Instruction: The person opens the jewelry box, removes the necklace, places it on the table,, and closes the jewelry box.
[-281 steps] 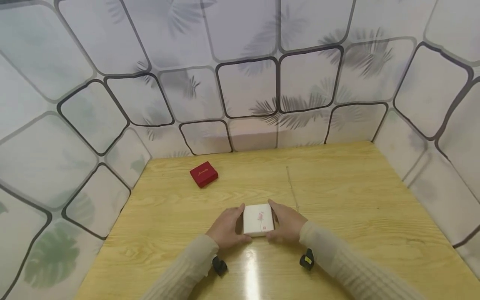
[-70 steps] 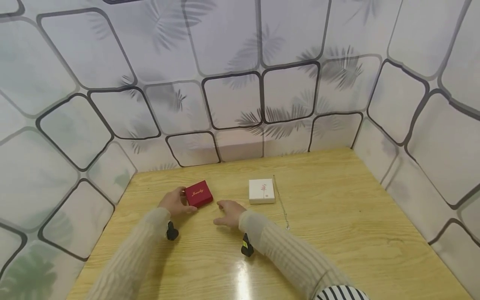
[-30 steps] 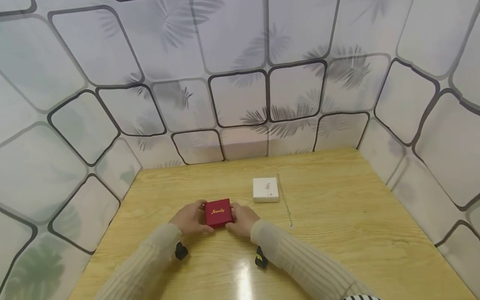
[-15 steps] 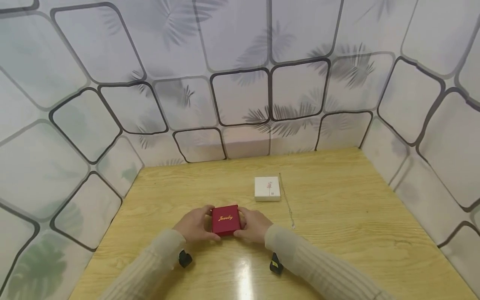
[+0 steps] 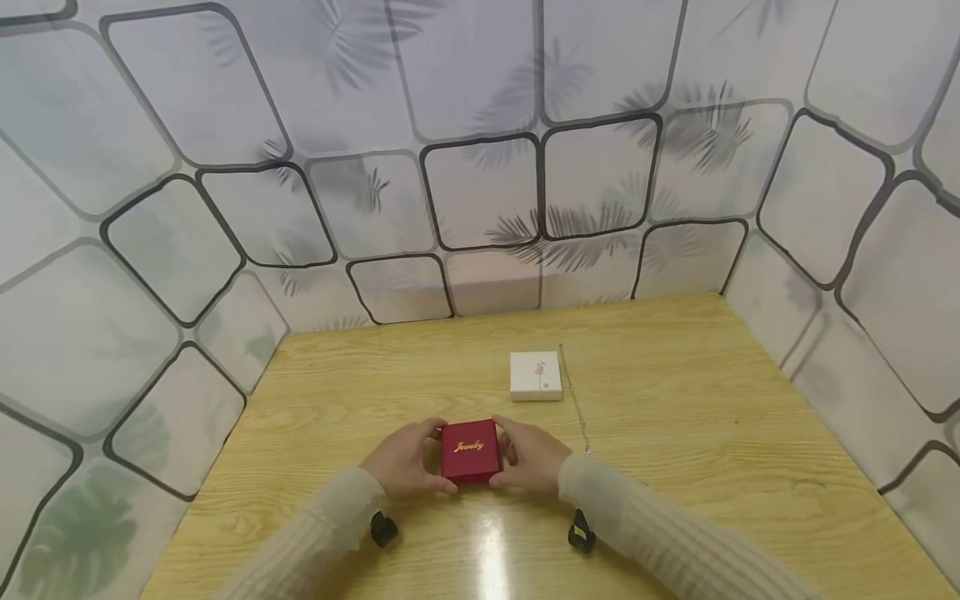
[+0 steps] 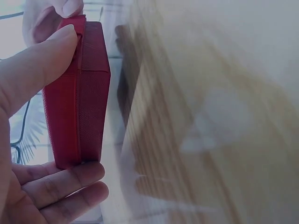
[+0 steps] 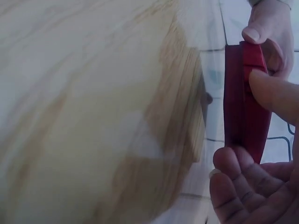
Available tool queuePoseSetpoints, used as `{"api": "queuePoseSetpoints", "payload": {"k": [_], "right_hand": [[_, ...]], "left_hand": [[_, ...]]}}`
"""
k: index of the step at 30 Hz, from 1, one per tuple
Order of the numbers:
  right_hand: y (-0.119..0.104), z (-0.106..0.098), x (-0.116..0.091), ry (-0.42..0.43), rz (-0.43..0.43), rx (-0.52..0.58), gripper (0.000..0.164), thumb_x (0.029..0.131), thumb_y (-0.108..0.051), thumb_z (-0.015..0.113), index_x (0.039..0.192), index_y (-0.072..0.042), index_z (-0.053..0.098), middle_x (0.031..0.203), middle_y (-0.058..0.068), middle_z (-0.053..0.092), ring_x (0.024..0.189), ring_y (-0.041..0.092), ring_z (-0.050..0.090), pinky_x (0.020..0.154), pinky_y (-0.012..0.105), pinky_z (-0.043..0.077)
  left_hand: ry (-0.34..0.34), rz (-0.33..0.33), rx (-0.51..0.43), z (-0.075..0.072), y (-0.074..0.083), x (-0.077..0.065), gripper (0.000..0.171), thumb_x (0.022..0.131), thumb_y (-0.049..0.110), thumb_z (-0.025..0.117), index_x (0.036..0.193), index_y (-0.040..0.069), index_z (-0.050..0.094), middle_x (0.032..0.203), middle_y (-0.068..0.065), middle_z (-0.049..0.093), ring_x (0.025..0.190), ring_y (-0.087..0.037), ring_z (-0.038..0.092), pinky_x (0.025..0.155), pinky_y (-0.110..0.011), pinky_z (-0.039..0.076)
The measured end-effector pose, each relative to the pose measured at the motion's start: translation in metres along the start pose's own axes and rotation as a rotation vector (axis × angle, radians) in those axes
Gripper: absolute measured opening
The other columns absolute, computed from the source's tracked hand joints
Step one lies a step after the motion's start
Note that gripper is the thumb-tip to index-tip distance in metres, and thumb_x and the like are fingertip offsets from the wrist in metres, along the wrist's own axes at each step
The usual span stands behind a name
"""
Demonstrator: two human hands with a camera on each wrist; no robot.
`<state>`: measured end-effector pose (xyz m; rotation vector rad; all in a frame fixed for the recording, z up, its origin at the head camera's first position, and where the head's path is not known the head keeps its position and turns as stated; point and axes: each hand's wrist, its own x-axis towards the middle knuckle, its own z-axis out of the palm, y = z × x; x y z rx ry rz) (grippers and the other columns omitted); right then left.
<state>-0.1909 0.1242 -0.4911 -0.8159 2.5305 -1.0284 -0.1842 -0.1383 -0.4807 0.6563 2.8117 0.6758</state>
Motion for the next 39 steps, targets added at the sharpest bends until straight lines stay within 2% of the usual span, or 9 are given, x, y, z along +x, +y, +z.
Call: {"api": "queuePoseSetpoints", "payload": {"k": [5, 11, 15, 21, 31, 39], "right_hand": [[0.007, -0.004, -0.005, -0.013, 0.014, -0.011, 0.105, 0.074, -0.042, 0.082, 0.15, 0.0, 0.024, 0.129, 0.006, 0.051, 0.096, 0.013, 0.053, 0.088, 0.038, 0.047], [0.014, -0.009, -0.008, -0.064, 0.049, 0.011, 0.107, 0.071, -0.042, 0.085, 0.15, -0.001, 0.025, 0.127, 0.004, 0.052, 0.103, 0.015, 0.053, 0.095, 0.043, 0.043], [0.016, -0.014, -0.01, -0.074, 0.059, 0.031, 0.103, 0.069, -0.041, 0.086, 0.147, -0.003, 0.031, 0.121, 0.002, 0.054, 0.103, 0.016, 0.053, 0.094, 0.044, 0.043], [0.021, -0.016, -0.013, -0.076, 0.075, 0.068, 0.101, 0.067, -0.041, 0.087, 0.144, -0.005, 0.035, 0.113, -0.001, 0.055, 0.1, 0.015, 0.053, 0.091, 0.042, 0.044], [0.027, -0.02, -0.023, -0.073, 0.056, 0.082, 0.1, 0.067, -0.042, 0.087, 0.143, -0.002, 0.036, 0.114, 0.0, 0.055, 0.099, 0.016, 0.053, 0.089, 0.043, 0.044], [0.031, -0.022, -0.027, -0.078, 0.028, 0.075, 0.098, 0.067, -0.041, 0.087, 0.142, -0.002, 0.035, 0.118, 0.001, 0.053, 0.1, 0.016, 0.052, 0.088, 0.041, 0.044]], "left_hand": [[-0.008, 0.013, 0.001, 0.007, 0.007, 0.002, 0.104, 0.06, 0.064, 0.081, 0.138, 0.007, 0.044, 0.121, -0.004, 0.061, 0.11, -0.02, 0.058, 0.096, -0.039, 0.047], [-0.021, 0.002, 0.003, 0.014, 0.015, 0.005, 0.105, 0.06, 0.064, 0.081, 0.14, 0.007, 0.043, 0.125, -0.009, 0.059, 0.113, -0.023, 0.057, 0.096, -0.039, 0.047], [-0.022, 0.003, 0.019, 0.017, 0.019, 0.007, 0.106, 0.061, 0.064, 0.081, 0.141, 0.007, 0.042, 0.127, -0.009, 0.059, 0.114, -0.023, 0.056, 0.097, -0.038, 0.046], [-0.025, 0.043, 0.045, 0.021, 0.023, 0.01, 0.105, 0.063, 0.064, 0.08, 0.142, 0.007, 0.042, 0.131, -0.008, 0.057, 0.116, -0.023, 0.055, 0.1, -0.037, 0.044], [-0.042, 0.075, 0.081, 0.022, 0.036, 0.009, 0.113, 0.064, 0.067, 0.076, 0.149, 0.006, 0.032, 0.146, -0.009, 0.043, 0.133, -0.025, 0.04, 0.109, -0.04, 0.035], [-0.041, 0.177, 0.215, 0.023, 0.052, 0.016, 0.116, 0.064, 0.069, 0.075, 0.148, 0.002, 0.033, 0.142, -0.009, 0.045, 0.13, -0.022, 0.042, 0.109, -0.034, 0.034]]}}
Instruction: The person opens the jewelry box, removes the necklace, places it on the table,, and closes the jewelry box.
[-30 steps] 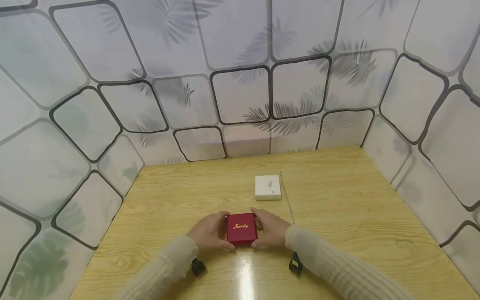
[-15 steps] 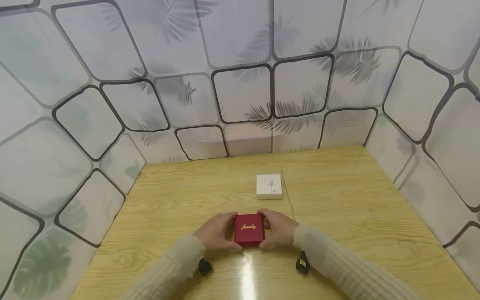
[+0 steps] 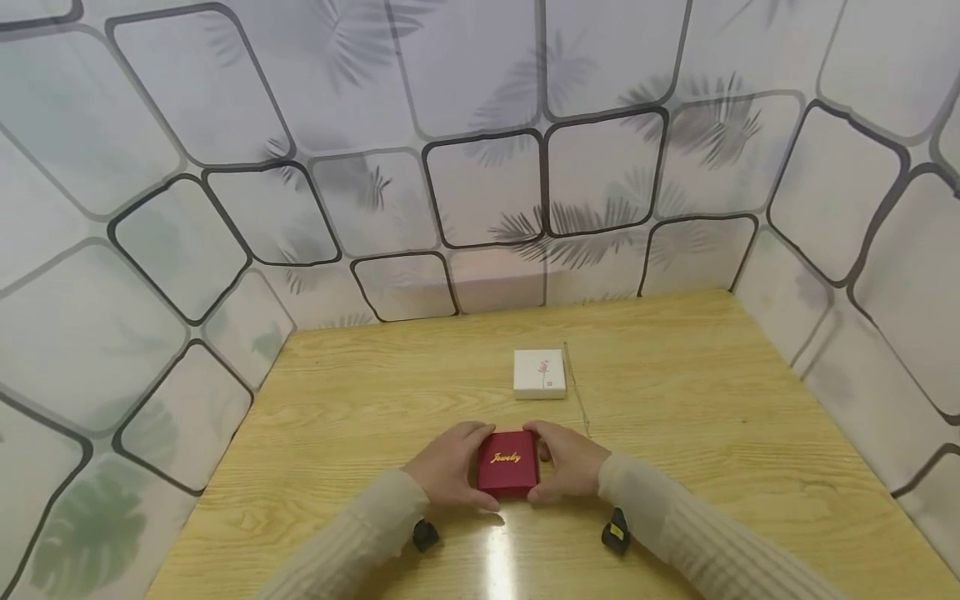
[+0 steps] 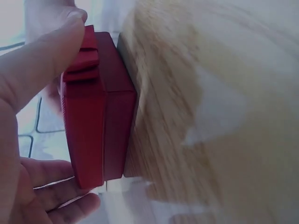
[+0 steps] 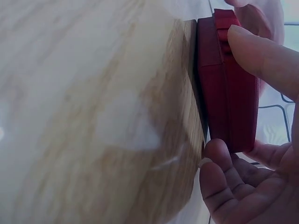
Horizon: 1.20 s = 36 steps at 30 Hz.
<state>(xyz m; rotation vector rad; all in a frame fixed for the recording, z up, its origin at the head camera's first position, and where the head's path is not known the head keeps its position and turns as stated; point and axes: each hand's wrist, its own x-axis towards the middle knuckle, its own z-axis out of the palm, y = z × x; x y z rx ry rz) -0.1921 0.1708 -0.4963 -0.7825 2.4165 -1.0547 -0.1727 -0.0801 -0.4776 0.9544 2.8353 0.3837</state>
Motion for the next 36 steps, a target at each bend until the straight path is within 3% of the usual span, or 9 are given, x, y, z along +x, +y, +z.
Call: {"api": "queuePoseSetpoints", "payload": {"k": [8, 16, 24, 36], "right_hand": [[0.003, 0.001, -0.004, -0.013, 0.024, -0.014, 0.098, 0.068, -0.043, 0.086, 0.142, -0.004, 0.035, 0.123, 0.0, 0.051, 0.101, 0.016, 0.05, 0.087, 0.039, 0.044], [0.004, 0.003, -0.008, -0.018, 0.04, -0.027, 0.099, 0.067, -0.046, 0.085, 0.142, -0.005, 0.035, 0.119, 0.0, 0.051, 0.1, 0.016, 0.05, 0.087, 0.039, 0.043], [0.004, 0.001, -0.013, -0.031, -0.042, -0.067, 0.107, 0.068, -0.039, 0.086, 0.148, -0.002, 0.026, 0.139, 0.01, 0.044, 0.113, 0.02, 0.051, 0.099, 0.047, 0.042], [0.008, 0.001, -0.01, 0.003, -0.081, -0.104, 0.103, 0.07, -0.04, 0.085, 0.148, -0.006, 0.027, 0.135, 0.004, 0.045, 0.108, 0.016, 0.053, 0.095, 0.042, 0.045]], "left_hand": [[-0.019, 0.035, 0.129, 0.003, 0.012, 0.009, 0.114, 0.064, 0.073, 0.072, 0.146, 0.003, 0.036, 0.136, -0.006, 0.049, 0.124, -0.018, 0.046, 0.107, -0.03, 0.035], [-0.027, 0.045, 0.081, 0.007, 0.014, 0.013, 0.102, 0.067, 0.065, 0.076, 0.141, 0.004, 0.041, 0.125, -0.005, 0.051, 0.112, -0.013, 0.049, 0.096, -0.024, 0.044], [-0.029, 0.026, 0.011, 0.007, 0.009, 0.011, 0.101, 0.068, 0.066, 0.075, 0.142, 0.006, 0.041, 0.127, -0.004, 0.051, 0.114, -0.013, 0.048, 0.098, -0.025, 0.044], [-0.016, 0.044, -0.012, 0.005, 0.006, 0.011, 0.099, 0.069, 0.067, 0.073, 0.141, 0.007, 0.041, 0.127, -0.003, 0.051, 0.113, -0.011, 0.047, 0.096, -0.025, 0.044]]}}
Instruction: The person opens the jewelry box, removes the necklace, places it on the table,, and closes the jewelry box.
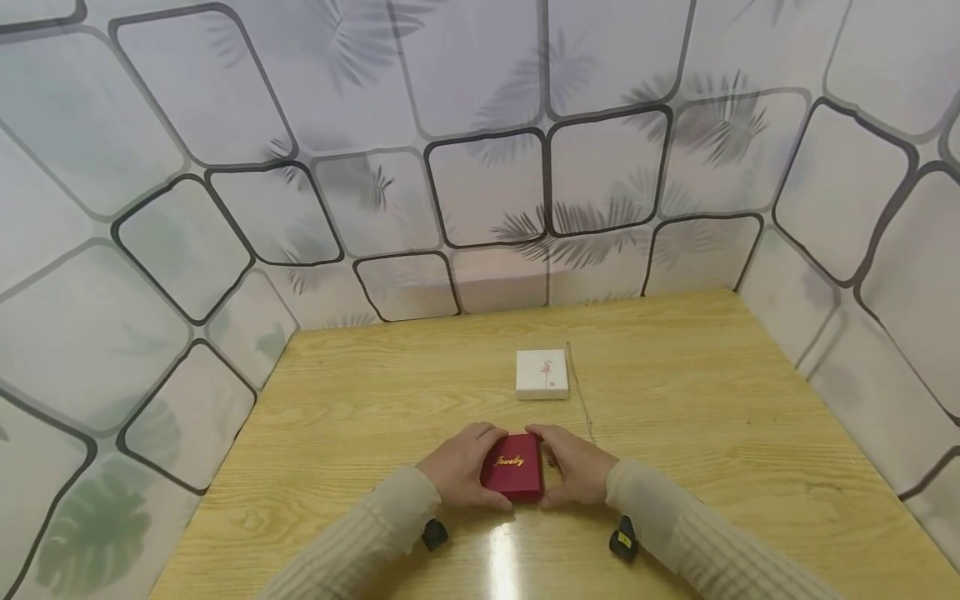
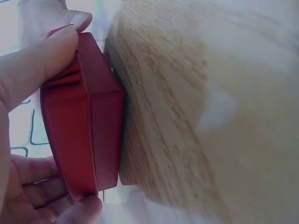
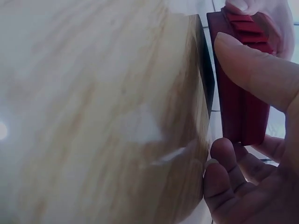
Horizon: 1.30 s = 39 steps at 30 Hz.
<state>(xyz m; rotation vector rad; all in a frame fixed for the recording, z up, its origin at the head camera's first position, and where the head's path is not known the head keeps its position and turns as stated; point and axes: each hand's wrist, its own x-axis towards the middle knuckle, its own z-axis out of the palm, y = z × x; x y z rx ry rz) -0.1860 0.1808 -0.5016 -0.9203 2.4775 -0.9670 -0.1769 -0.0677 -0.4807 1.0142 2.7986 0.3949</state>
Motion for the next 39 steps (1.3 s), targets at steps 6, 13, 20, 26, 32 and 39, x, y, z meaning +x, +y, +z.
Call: {"api": "queuePoseSetpoints", "payload": {"k": [6, 13, 20, 26, 32, 39], "right_hand": [[0.0021, -0.0004, 0.0006, 0.006, -0.014, -0.017, 0.102, 0.07, -0.043, 0.084, 0.147, -0.006, 0.028, 0.132, 0.001, 0.047, 0.106, 0.015, 0.052, 0.092, 0.037, 0.047], [-0.0006, 0.0005, -0.0002, 0.003, 0.01, 0.008, 0.105, 0.071, -0.042, 0.084, 0.149, -0.004, 0.025, 0.131, 0.002, 0.047, 0.105, 0.016, 0.052, 0.092, 0.041, 0.045], [-0.0022, 0.0008, -0.0005, 0.004, 0.024, 0.015, 0.104, 0.07, -0.042, 0.085, 0.148, -0.004, 0.026, 0.13, 0.001, 0.048, 0.103, 0.016, 0.051, 0.09, 0.04, 0.046], [-0.0011, 0.0011, -0.0009, -0.004, 0.02, 0.015, 0.098, 0.07, -0.043, 0.084, 0.144, -0.01, 0.031, 0.127, -0.001, 0.048, 0.104, 0.017, 0.05, 0.089, 0.04, 0.046], [0.0008, 0.0035, -0.0017, -0.013, 0.011, 0.038, 0.095, 0.07, -0.041, 0.084, 0.143, -0.009, 0.032, 0.135, 0.003, 0.046, 0.117, 0.021, 0.05, 0.1, 0.047, 0.042], [0.0007, 0.0058, -0.0007, 0.012, -0.019, 0.027, 0.094, 0.07, -0.037, 0.085, 0.143, -0.013, 0.032, 0.135, 0.0, 0.046, 0.122, 0.021, 0.047, 0.103, 0.047, 0.04]], "left_hand": [[0.016, 0.022, -0.018, -0.001, 0.0003, -0.0005, 0.097, 0.069, 0.066, 0.074, 0.139, 0.008, 0.042, 0.126, -0.002, 0.051, 0.112, -0.01, 0.047, 0.095, -0.023, 0.045], [0.031, 0.013, -0.024, -0.0002, -0.0009, -0.002, 0.098, 0.068, 0.068, 0.073, 0.139, 0.009, 0.042, 0.128, -0.001, 0.05, 0.114, -0.01, 0.047, 0.096, -0.024, 0.044], [0.056, 0.015, -0.032, 0.002, -0.0028, -0.0027, 0.097, 0.067, 0.068, 0.074, 0.138, 0.01, 0.044, 0.128, 0.0, 0.05, 0.113, -0.009, 0.047, 0.096, -0.023, 0.044], [0.064, 0.01, -0.042, 0.0029, -0.0033, -0.0036, 0.098, 0.066, 0.069, 0.073, 0.139, 0.01, 0.044, 0.128, 0.0, 0.051, 0.114, -0.009, 0.047, 0.096, -0.024, 0.045], [0.038, -0.015, -0.112, 0.0048, -0.0046, -0.0036, 0.099, 0.065, 0.069, 0.074, 0.138, 0.01, 0.045, 0.127, 0.002, 0.052, 0.111, -0.006, 0.049, 0.094, -0.023, 0.045], [0.052, -0.033, -0.127, 0.0058, -0.0042, -0.0034, 0.099, 0.063, 0.067, 0.077, 0.138, 0.011, 0.045, 0.13, 0.002, 0.05, 0.114, -0.007, 0.047, 0.097, -0.024, 0.044]]}}
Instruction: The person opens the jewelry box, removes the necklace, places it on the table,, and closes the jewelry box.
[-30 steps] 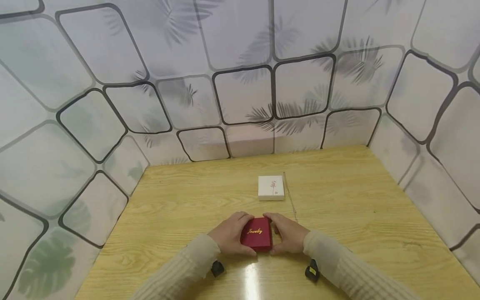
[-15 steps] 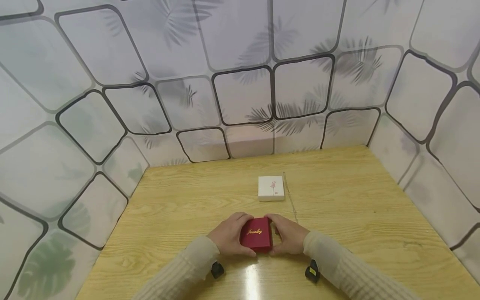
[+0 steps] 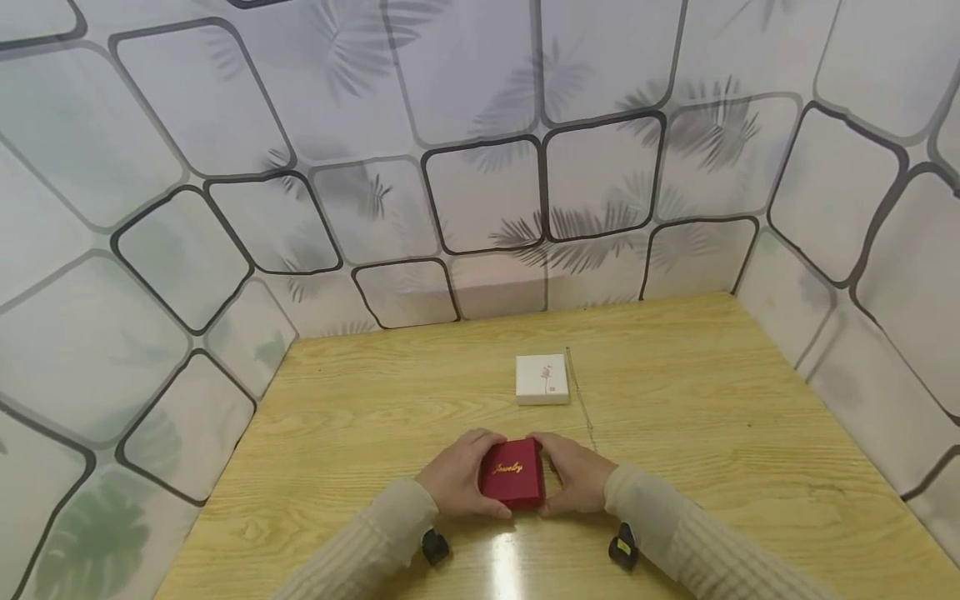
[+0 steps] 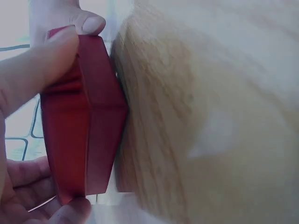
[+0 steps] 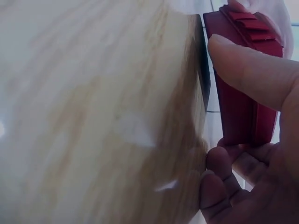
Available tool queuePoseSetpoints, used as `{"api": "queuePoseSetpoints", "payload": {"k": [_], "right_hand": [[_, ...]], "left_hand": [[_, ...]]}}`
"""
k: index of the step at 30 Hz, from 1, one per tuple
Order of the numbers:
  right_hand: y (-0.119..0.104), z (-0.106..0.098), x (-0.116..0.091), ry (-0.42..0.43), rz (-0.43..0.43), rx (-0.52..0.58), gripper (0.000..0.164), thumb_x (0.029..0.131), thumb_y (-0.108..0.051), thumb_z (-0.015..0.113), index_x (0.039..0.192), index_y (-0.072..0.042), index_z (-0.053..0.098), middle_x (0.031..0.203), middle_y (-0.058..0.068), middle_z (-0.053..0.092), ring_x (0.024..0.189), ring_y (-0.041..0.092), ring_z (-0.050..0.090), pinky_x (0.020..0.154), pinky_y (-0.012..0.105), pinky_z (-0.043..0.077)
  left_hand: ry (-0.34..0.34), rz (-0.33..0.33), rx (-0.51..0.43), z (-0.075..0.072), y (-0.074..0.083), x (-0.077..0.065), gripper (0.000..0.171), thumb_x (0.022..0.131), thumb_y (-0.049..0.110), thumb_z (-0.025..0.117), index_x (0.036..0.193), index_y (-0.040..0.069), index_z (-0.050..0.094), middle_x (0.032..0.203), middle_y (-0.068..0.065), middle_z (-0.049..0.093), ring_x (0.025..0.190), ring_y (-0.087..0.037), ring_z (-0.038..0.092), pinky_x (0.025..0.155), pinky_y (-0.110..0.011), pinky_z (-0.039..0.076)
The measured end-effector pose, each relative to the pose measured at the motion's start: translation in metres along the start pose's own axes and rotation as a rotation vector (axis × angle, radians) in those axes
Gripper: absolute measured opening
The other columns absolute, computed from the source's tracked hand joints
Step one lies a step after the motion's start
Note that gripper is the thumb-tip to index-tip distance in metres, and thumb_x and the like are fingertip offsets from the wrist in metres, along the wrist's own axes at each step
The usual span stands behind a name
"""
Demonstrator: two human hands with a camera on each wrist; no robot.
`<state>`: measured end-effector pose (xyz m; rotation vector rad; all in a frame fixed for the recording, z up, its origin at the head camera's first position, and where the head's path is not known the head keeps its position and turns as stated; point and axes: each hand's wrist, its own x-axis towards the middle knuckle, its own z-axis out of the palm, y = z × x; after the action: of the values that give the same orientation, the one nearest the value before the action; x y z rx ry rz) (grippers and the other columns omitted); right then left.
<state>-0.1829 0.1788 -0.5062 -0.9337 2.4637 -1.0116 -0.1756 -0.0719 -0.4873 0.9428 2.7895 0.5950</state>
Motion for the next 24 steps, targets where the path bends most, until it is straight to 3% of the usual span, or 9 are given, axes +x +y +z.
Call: {"api": "queuePoseSetpoints", "payload": {"k": [16, 24], "right_hand": [[-0.0039, -0.0005, -0.0007, -0.012, 0.026, 0.017, 0.096, 0.071, -0.037, 0.084, 0.145, -0.006, 0.03, 0.14, 0.01, 0.044, 0.127, 0.029, 0.044, 0.104, 0.053, 0.036], [-0.0058, -0.0015, -0.0013, -0.008, 0.059, 0.046, 0.096, 0.071, -0.033, 0.086, 0.144, -0.005, 0.032, 0.141, 0.013, 0.043, 0.127, 0.032, 0.044, 0.104, 0.055, 0.035]], "left_hand": [[0.005, -0.008, -0.081, 0.0023, -0.0034, -0.0038, 0.096, 0.067, 0.064, 0.077, 0.14, 0.011, 0.043, 0.13, 0.003, 0.049, 0.112, -0.006, 0.047, 0.094, -0.025, 0.045], [0.024, -0.046, -0.233, 0.0015, -0.0072, -0.0057, 0.094, 0.067, 0.06, 0.079, 0.14, 0.016, 0.04, 0.129, 0.007, 0.047, 0.109, -0.005, 0.049, 0.093, -0.027, 0.046]]}}
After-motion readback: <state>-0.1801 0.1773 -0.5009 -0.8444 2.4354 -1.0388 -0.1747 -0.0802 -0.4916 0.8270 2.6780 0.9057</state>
